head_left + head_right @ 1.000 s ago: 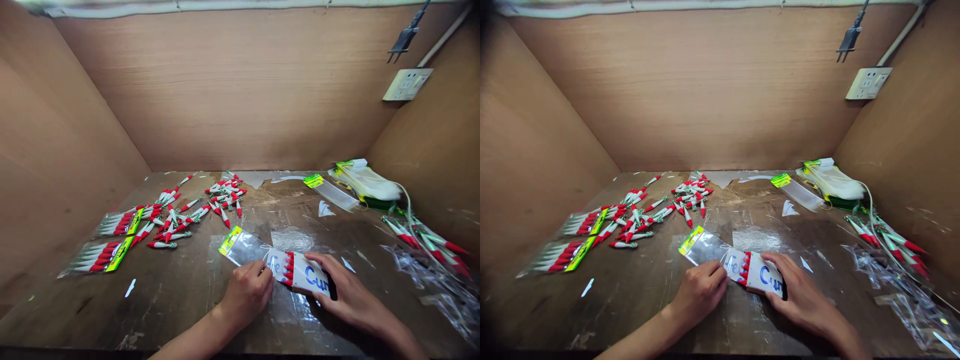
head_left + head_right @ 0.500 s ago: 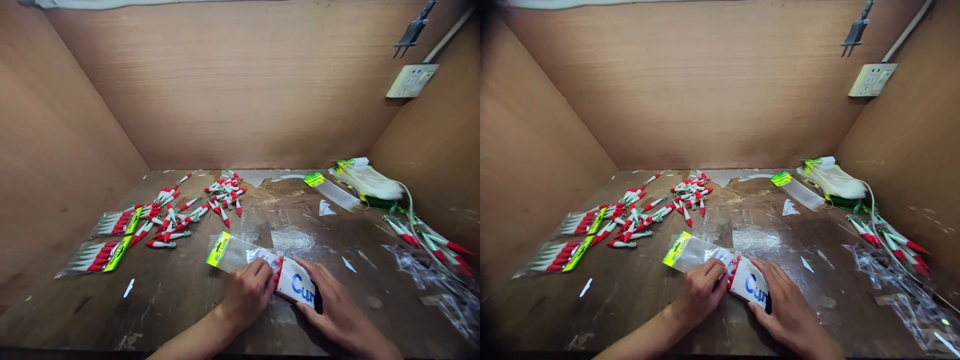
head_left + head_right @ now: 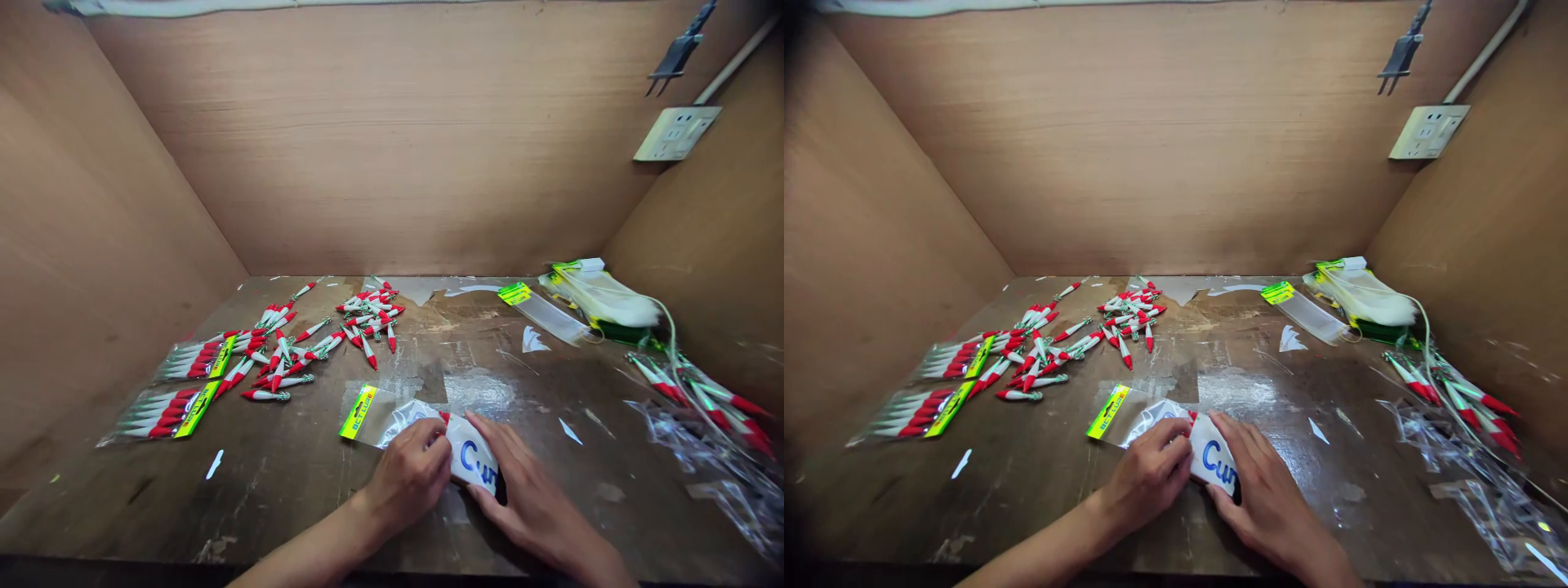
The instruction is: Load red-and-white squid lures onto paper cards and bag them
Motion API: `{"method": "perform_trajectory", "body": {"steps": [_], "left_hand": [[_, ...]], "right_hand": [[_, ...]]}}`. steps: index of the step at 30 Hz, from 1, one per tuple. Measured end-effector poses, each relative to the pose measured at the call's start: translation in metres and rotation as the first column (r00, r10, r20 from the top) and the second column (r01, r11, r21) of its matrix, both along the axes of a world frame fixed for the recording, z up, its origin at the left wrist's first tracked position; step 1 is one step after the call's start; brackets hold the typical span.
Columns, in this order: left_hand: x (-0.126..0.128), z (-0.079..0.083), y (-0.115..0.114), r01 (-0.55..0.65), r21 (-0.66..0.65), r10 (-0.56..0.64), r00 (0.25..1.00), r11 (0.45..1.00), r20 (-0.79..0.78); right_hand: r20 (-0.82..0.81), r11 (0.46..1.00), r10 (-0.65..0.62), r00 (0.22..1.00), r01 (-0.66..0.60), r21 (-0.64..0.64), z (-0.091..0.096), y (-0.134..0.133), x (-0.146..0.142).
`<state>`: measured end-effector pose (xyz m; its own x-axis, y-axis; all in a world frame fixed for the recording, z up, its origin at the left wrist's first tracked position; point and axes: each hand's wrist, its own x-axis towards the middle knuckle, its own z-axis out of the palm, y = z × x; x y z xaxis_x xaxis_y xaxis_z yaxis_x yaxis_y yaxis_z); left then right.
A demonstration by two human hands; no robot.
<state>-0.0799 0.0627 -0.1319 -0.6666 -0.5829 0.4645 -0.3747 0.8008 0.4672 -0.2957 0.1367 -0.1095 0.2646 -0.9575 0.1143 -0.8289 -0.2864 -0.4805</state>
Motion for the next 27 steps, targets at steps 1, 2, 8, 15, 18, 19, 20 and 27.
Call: {"method": "perform_trajectory", "body": {"steps": [1,2,8,15,18,19,20,27], "left_hand": [[0.000,0.000,-0.001,0.039,-0.018,-0.038,0.999,0.999,0.026],[0.000,0.000,-0.001,0.072,-0.033,-0.070,0.996,0.997,0.046],[0.015,0.006,0.011,0.231,-0.020,-0.226,0.963,0.973,0.146],[0.020,0.036,-0.025,0.105,0.041,-0.112,0.917,0.994,0.383],[0.004,0.031,-0.049,0.254,0.080,-0.262,0.854,0.964,0.449],[-0.002,0.027,-0.054,0.284,0.099,-0.298,0.844,0.954,0.447],[-0.008,0.022,-0.055,0.289,0.109,-0.308,0.846,0.951,0.435],[-0.023,0.059,-0.055,0.178,0.190,-0.208,0.966,0.965,0.151]], "right_hand": [[-0.013,1.000,0.014,1.000,-0.014,-0.001,0.001,-0.001,0.001],[-0.029,1.000,0.031,0.999,-0.031,0.003,0.002,-0.003,0.002],[-0.053,0.996,0.074,0.996,-0.070,0.062,-0.009,-0.007,-0.003],[0.022,0.999,0.036,0.999,-0.037,0.006,-0.021,-0.008,-0.006],[0.048,0.998,0.034,0.998,-0.032,-0.049,-0.019,-0.012,-0.005],[0.056,0.997,0.028,0.998,-0.024,-0.078,-0.017,-0.014,-0.004],[0.063,0.994,0.022,0.998,-0.015,-0.110,-0.014,-0.015,-0.003],[0.429,0.879,-0.115,0.896,0.293,-0.377,0.023,-0.010,-0.004]]}}
